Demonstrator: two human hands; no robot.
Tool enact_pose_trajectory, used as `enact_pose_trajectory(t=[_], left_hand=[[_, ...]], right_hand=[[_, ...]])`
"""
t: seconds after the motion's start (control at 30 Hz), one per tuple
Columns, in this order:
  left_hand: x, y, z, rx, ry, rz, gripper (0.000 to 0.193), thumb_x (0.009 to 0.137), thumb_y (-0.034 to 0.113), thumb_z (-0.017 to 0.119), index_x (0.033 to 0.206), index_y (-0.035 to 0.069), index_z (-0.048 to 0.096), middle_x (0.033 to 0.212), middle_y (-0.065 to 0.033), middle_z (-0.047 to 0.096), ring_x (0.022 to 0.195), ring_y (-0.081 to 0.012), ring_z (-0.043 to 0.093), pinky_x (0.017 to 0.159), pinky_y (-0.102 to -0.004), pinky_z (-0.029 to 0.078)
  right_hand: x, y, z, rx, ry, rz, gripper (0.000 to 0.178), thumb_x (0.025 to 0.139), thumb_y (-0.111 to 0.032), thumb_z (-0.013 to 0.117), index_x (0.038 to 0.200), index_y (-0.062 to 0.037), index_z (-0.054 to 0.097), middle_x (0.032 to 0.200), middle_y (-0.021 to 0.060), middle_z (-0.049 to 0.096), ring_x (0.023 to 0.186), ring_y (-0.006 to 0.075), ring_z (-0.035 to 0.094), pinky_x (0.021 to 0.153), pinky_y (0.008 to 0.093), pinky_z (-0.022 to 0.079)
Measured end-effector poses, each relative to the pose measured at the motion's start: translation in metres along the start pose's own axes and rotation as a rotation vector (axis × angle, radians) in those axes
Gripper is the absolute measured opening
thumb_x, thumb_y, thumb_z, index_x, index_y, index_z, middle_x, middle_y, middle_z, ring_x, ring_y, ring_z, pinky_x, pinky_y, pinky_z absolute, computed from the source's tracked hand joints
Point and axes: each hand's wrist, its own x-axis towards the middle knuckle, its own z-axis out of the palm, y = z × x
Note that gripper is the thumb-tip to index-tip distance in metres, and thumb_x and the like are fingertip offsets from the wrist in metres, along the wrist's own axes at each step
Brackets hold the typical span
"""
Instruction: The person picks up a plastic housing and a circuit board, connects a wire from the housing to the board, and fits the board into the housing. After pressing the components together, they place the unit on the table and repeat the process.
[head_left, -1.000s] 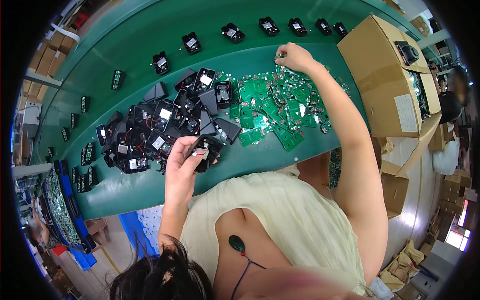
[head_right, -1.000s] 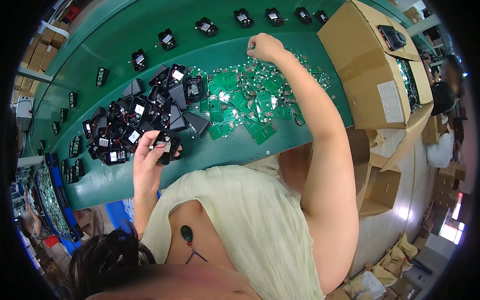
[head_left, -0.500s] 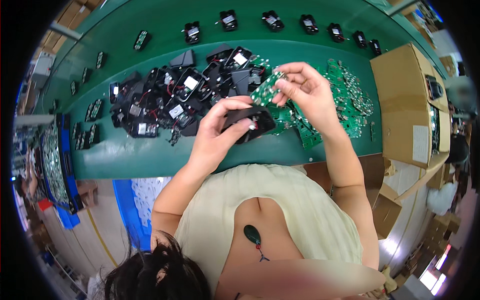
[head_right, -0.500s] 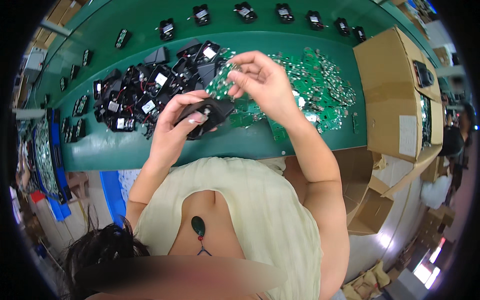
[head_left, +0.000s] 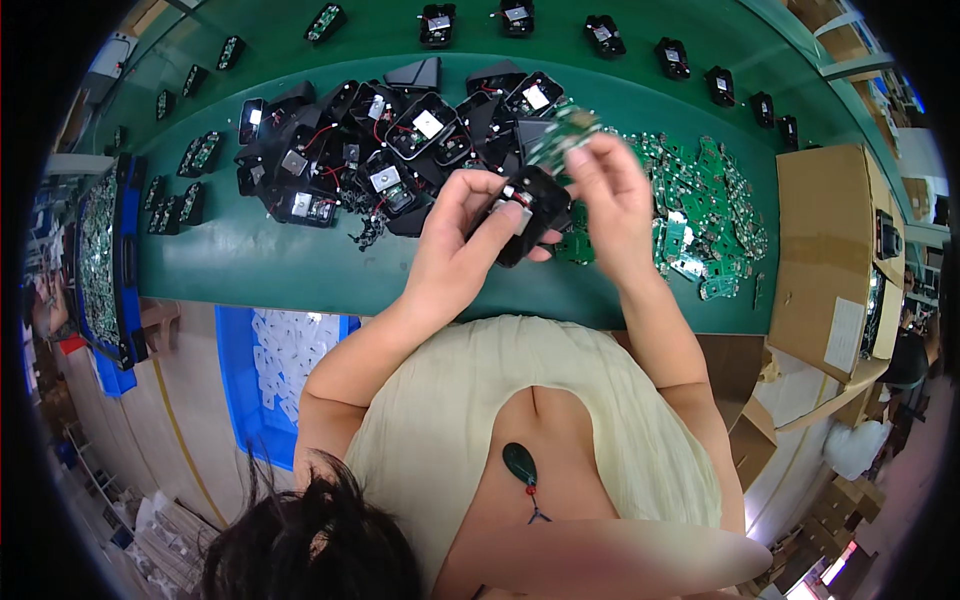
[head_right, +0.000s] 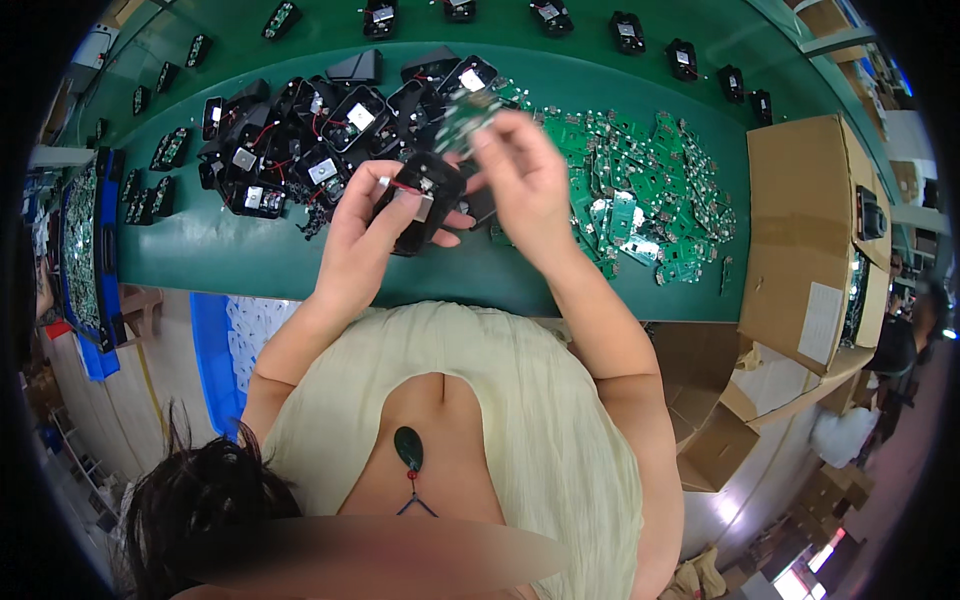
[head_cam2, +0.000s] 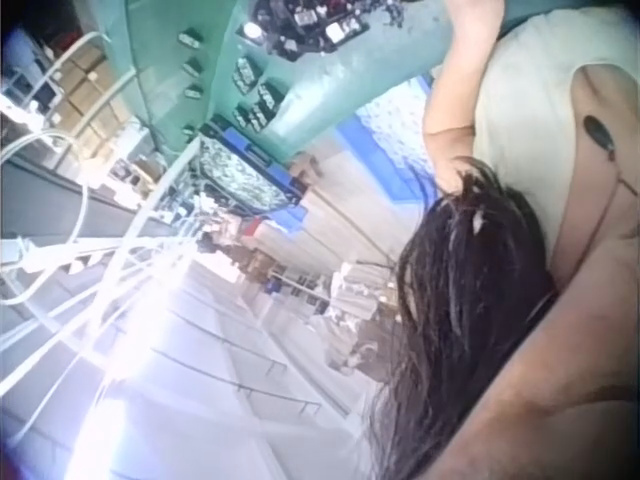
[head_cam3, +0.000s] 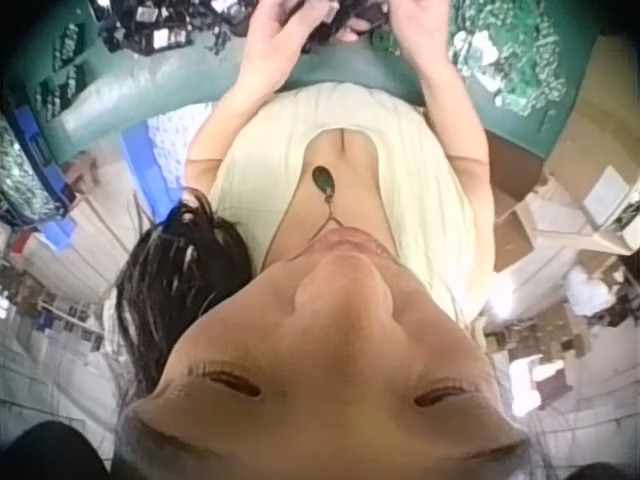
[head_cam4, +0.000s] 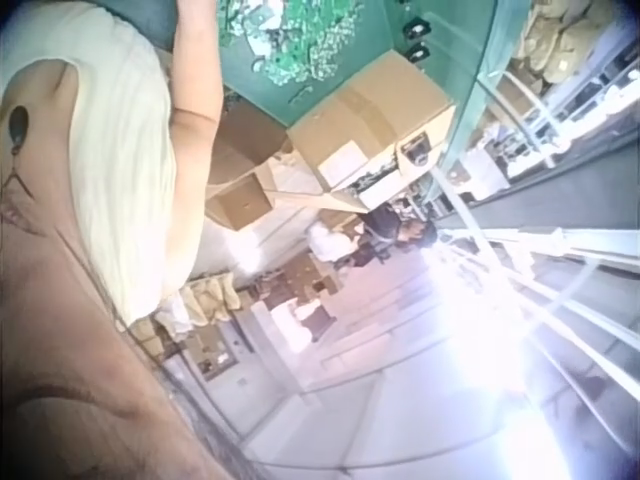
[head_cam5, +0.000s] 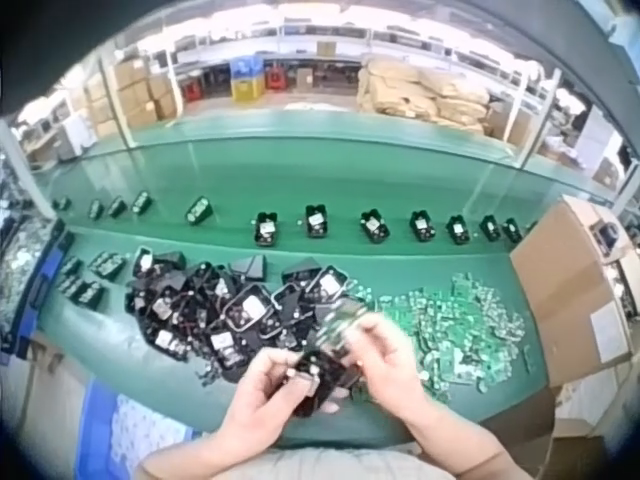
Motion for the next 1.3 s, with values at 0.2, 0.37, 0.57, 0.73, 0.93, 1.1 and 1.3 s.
enact_pose_trajectory(t=[0.2, 0.37, 0.57, 0.73, 0.93, 1.1, 1.3], left_hand=[[0.009, -0.009, -0.019, 0.343, 0.17, 0.144, 0.012, 0.087, 0.006, 0.05, 0.093, 0.002, 0.04, 0.08, -0.0068, 0.054, 0.062, -0.0093, 0.056, 0.048, -0.0217, 0.046], [0.014, -0.017, -0.021, 0.403, 0.26, 0.289, 0.014, 0.085, 0.004, 0.053, 0.092, 0.003, 0.041, 0.076, -0.0039, 0.054, 0.057, -0.0067, 0.052, 0.046, -0.0215, 0.043], [0.011, -0.014, -0.017, 0.517, 0.245, 0.372, 0.017, 0.082, 0.001, 0.054, 0.093, 0.004, 0.042, 0.073, -0.0037, 0.053, 0.056, -0.0075, 0.053, 0.047, -0.0225, 0.043], [0.009, -0.015, -0.018, 0.582, 0.251, 0.446, 0.018, 0.081, -0.001, 0.054, 0.093, 0.004, 0.042, 0.075, -0.0044, 0.053, 0.058, -0.0077, 0.053, 0.049, -0.0223, 0.043], [0.004, -0.009, -0.014, 0.503, 0.214, 0.363, 0.019, 0.081, -0.003, 0.052, 0.095, 0.003, 0.042, 0.079, -0.0045, 0.054, 0.063, -0.0094, 0.054, 0.051, -0.0225, 0.044], [-0.005, 0.011, -0.005, 0.059, 0.095, 0.004, 0.019, 0.083, 0.001, 0.051, 0.098, 0.002, 0.04, 0.083, -0.0065, 0.056, 0.067, -0.0127, 0.057, 0.053, -0.0241, 0.048], [-0.002, -0.002, -0.015, 0.045, 0.061, -0.056, 0.023, 0.084, 0.007, 0.055, 0.103, 0.0, 0.042, 0.084, -0.0057, 0.056, 0.078, -0.0122, 0.057, 0.059, -0.0249, 0.05]], right_hand=[[-0.012, -0.025, -0.007, -0.111, -0.018, 0.005, 0.018, 0.091, -0.008, 0.043, 0.106, 0.001, 0.047, 0.072, 0.0066, 0.057, 0.051, 0.0089, 0.05, 0.046, 0.0195, 0.04], [-0.031, -0.043, 0.002, 0.011, -0.184, 0.004, 0.018, 0.088, -0.001, 0.047, 0.104, -0.001, 0.041, 0.08, 0.0046, 0.055, 0.063, 0.0063, 0.048, 0.053, 0.0171, 0.038], [-0.026, -0.048, 0.011, -0.053, -0.277, -0.005, 0.013, 0.088, -0.002, 0.047, 0.101, 0.0006, 0.044, 0.079, 0.0053, 0.056, 0.061, 0.0067, 0.049, 0.054, 0.0186, 0.039], [-0.025, -0.045, 0.012, -0.095, -0.295, -0.004, 0.012, 0.088, -0.002, 0.048, 0.099, 0.0011, 0.045, 0.076, 0.0053, 0.057, 0.061, 0.0066, 0.049, 0.053, 0.0188, 0.039], [-0.024, -0.042, 0.011, -0.124, -0.29, 0.012, 0.011, 0.088, -0.003, 0.048, 0.098, 0.0015, 0.046, 0.072, 0.0046, 0.056, 0.06, 0.0065, 0.048, 0.053, 0.0189, 0.039], [-0.024, -0.027, 0.001, -0.263, -0.27, -0.016, 0.009, 0.087, -0.003, 0.049, 0.095, 0.0011, 0.047, 0.069, 0.0058, 0.057, 0.056, 0.007, 0.048, 0.05, 0.0205, 0.039], [-0.023, -0.023, 0.003, -0.44, -0.243, -0.156, 0.012, 0.082, -0.002, 0.057, 0.094, -0.0015, 0.052, 0.071, 0.0072, 0.055, 0.053, 0.0086, 0.049, 0.047, 0.0205, 0.039]])
